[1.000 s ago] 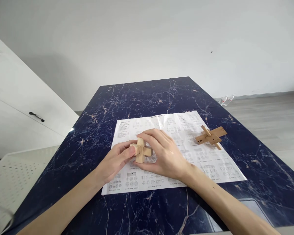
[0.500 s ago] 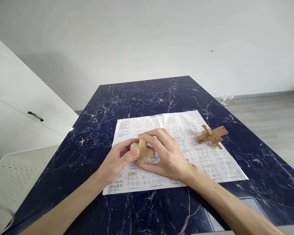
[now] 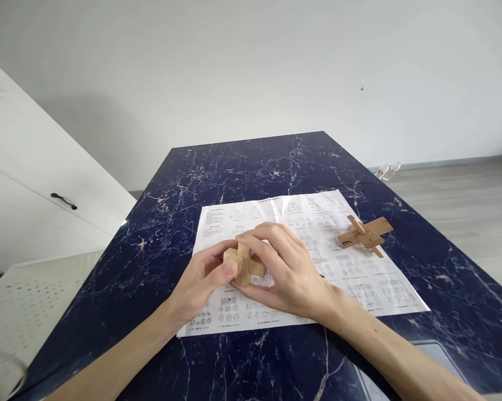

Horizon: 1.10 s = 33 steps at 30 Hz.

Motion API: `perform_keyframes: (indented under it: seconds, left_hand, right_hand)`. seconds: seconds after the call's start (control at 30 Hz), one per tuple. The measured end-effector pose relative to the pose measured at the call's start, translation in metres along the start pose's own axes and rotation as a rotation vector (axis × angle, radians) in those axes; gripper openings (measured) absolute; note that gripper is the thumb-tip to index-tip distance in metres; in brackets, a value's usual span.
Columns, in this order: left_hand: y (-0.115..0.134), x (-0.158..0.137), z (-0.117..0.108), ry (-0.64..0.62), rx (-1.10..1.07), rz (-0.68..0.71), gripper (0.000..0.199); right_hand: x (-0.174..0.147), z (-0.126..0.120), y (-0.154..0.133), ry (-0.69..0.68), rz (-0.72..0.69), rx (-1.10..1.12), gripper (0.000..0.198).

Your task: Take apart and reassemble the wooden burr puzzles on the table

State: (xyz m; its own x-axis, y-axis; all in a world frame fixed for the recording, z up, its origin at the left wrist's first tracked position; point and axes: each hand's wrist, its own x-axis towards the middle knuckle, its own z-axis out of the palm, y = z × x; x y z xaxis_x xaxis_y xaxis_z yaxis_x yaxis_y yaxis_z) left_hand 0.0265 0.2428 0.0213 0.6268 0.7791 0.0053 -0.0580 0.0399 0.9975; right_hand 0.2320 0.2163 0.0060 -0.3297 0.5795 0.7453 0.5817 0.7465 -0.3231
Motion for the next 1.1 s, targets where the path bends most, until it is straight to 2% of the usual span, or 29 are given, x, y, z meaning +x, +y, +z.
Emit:
perform_keyframes:
  seconds: [0.1,0.23,0.4,0.53,0.67,0.77,0.93,1.1]
  left_hand:
    - [-0.001,-0.001,-0.002,-0.008,0.032,0.037,0.062]
    - [-0.007,0.000,-0.005,-0.068,0.030,0.080,0.074]
    - [-0.004,0.001,-0.005,-0.069,0.081,0.005,0.063]
    - [0.002,0.000,-0.005,-0.099,0.120,0.088,0.063]
    - [0.000,-0.001,-0.005,-0.085,0.134,0.058,0.055]
    - [-0.006,-0.001,-0.003,-0.070,0.169,0.034,0.047]
    - [-0.014,0.000,-0.001,-0.086,0.239,0.062,0.058]
    - [-0.017,0.001,-0.002,-0.059,0.327,0.116,0.064]
  right_hand:
    - [0.002,0.000,-0.003,-0.001,0.005,0.042,0.055]
    - [0.002,0.001,-0.005,-0.025,0.095,0.197,0.060]
    - [0.003,-0.001,-0.004,-0.004,0.235,0.399,0.064]
    - [0.006,-0.003,-0.005,-0.051,0.271,0.537,0.062]
    - [0.007,-0.003,-0.005,-0.114,0.231,0.473,0.061]
    - [0.005,-0.001,-0.005,-0.107,0.184,0.390,0.063]
    - [0.002,0.002,-0.006,-0.053,0.163,0.330,0.066]
    - [0.002,0.003,-0.007,-0.067,0.163,0.332,0.060]
